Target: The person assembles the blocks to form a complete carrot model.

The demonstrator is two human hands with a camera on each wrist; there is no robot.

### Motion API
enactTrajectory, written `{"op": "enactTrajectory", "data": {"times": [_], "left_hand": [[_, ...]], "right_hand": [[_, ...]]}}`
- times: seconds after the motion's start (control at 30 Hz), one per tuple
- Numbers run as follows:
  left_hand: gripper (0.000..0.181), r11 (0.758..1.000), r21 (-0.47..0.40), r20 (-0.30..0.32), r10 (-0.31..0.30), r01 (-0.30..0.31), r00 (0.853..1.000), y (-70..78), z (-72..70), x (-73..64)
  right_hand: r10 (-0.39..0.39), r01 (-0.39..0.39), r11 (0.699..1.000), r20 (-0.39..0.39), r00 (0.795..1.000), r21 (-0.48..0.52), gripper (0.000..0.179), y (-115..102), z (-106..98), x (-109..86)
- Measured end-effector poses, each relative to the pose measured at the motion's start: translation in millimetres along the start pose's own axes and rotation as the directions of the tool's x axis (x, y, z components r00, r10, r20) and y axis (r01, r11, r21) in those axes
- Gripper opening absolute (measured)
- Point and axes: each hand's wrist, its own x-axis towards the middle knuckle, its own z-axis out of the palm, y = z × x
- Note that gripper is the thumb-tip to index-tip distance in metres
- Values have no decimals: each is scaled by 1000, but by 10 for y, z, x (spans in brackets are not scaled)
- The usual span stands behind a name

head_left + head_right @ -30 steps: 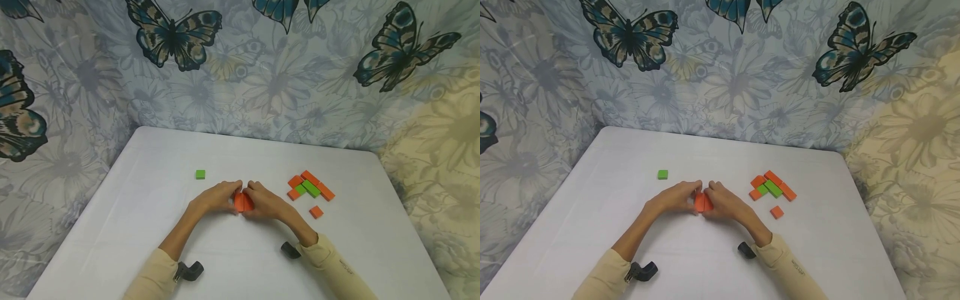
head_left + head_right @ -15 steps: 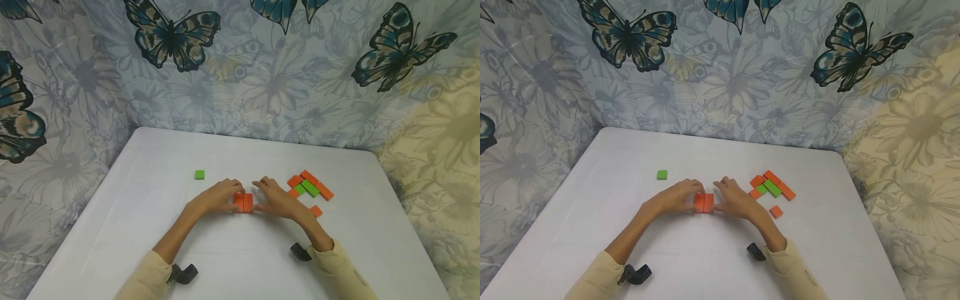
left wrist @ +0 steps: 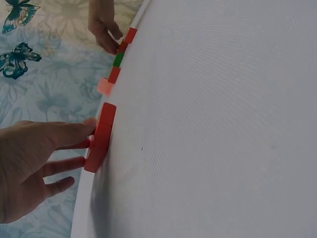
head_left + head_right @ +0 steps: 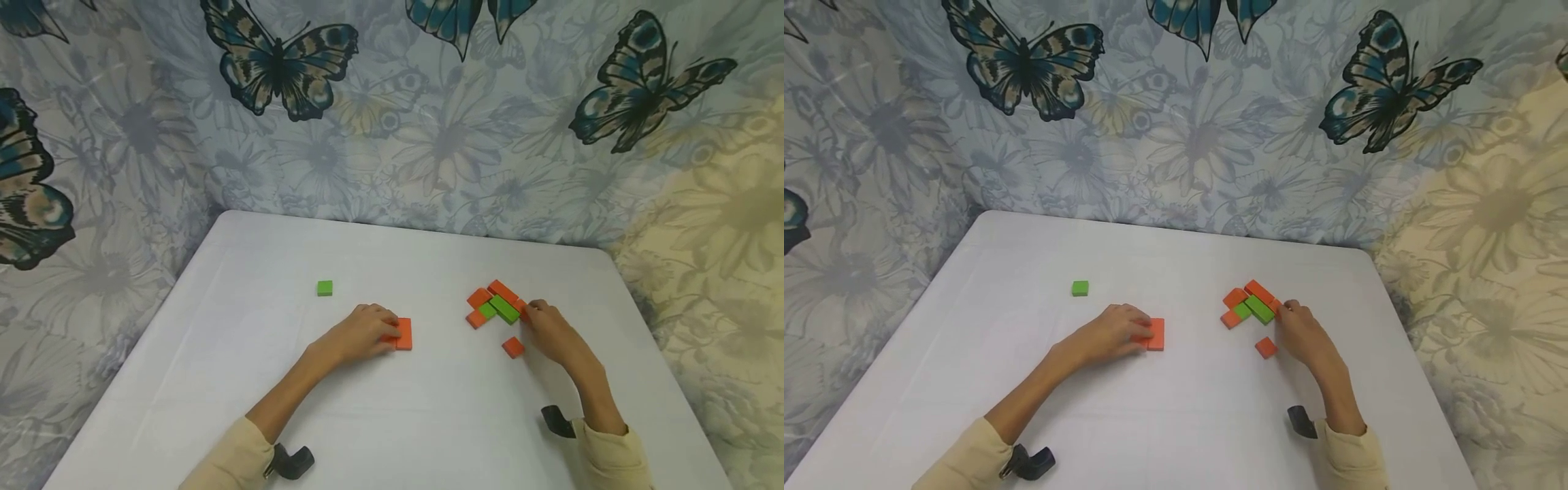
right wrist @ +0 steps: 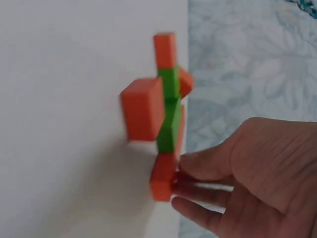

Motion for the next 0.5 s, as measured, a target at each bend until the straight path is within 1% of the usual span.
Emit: {"op": "enactTrajectory", "data": {"times": [0.1,0.17,0.23,0.37,0.43,0.5], "left_hand": [[26,1000,-19,5,-2,2,1000,-36,3,-22],[26,1000,-24,10,6,-5,1000,-44,9,-20],[28,1000,-22,11,8,-8,1000,-49,14,-18],[31,1000,-15,-6,12,-12,1000,-48,20,-6],[31,999,-35,-5,0,0,1000,-41,20,1],[31,997,-74,6,-13,14,1000,-30,21,8]], "right_hand": [[-8,9,999,28,1000,-41,19,91,18,-46],[7,-6,999,35,999,-32,19,144,-3,-93],[17,-17,1000,38,999,-10,28,185,-25,-119],[-7,6,1000,47,999,13,57,262,-31,-126],[-38,37,999,46,998,17,62,298,-16,-121],[-53,53,999,41,998,15,62,333,6,-116]]}}
